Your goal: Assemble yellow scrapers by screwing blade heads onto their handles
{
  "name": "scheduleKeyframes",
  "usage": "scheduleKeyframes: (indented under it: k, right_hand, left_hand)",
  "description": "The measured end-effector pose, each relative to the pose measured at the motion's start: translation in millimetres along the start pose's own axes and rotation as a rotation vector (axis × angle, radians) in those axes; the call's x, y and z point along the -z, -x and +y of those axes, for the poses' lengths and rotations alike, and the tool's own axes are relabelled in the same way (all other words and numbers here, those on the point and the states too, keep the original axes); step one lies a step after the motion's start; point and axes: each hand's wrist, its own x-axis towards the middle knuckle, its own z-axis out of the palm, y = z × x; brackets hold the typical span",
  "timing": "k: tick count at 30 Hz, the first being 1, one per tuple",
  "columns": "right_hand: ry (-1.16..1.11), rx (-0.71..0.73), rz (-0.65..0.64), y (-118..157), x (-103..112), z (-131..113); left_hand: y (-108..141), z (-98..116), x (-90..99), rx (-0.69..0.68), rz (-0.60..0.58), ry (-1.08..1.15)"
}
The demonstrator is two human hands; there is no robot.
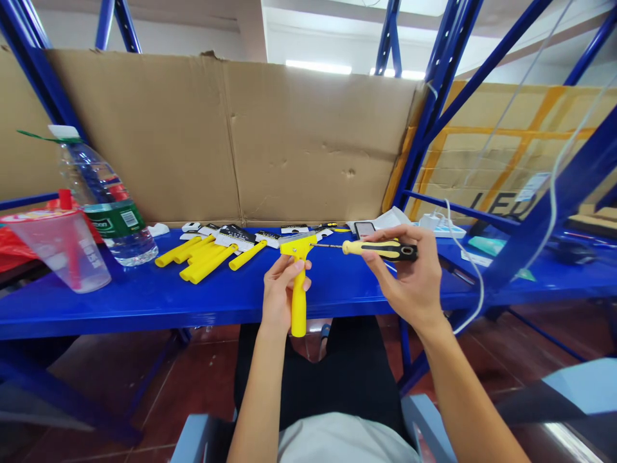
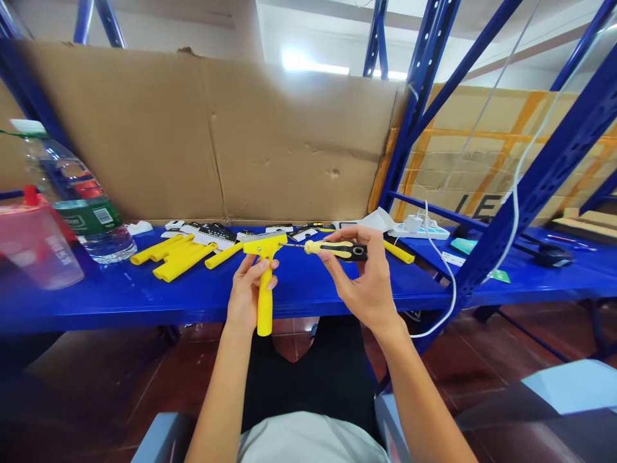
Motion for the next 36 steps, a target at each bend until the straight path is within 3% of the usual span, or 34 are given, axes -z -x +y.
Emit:
scheduleKeyframes:
  k: [4,14,30,36]
  right_hand:
    - [-0.11,-0.017,-0.063,-0.5,-0.3,-4.2]
    - [0.029,-0.034,0.074,0.2,0.5,4.4]
    - [0.208,-0.034,0.161,-4.6,1.6,2.7]
    - [0.068,-0.109,0.155,-4.7,-1.0,9.5]
  left_hand:
    - [0.1,0.4,-0.2,0.009,-0.013,0.001]
    - [1.3,1.9,-1.0,0.029,-0.015,-0.023]
    - [2.9,3.0,-1.1,0.041,-0.031,-0.031]
    - [1.6,2.1,-0.6,0.027,-0.02,-0.027]
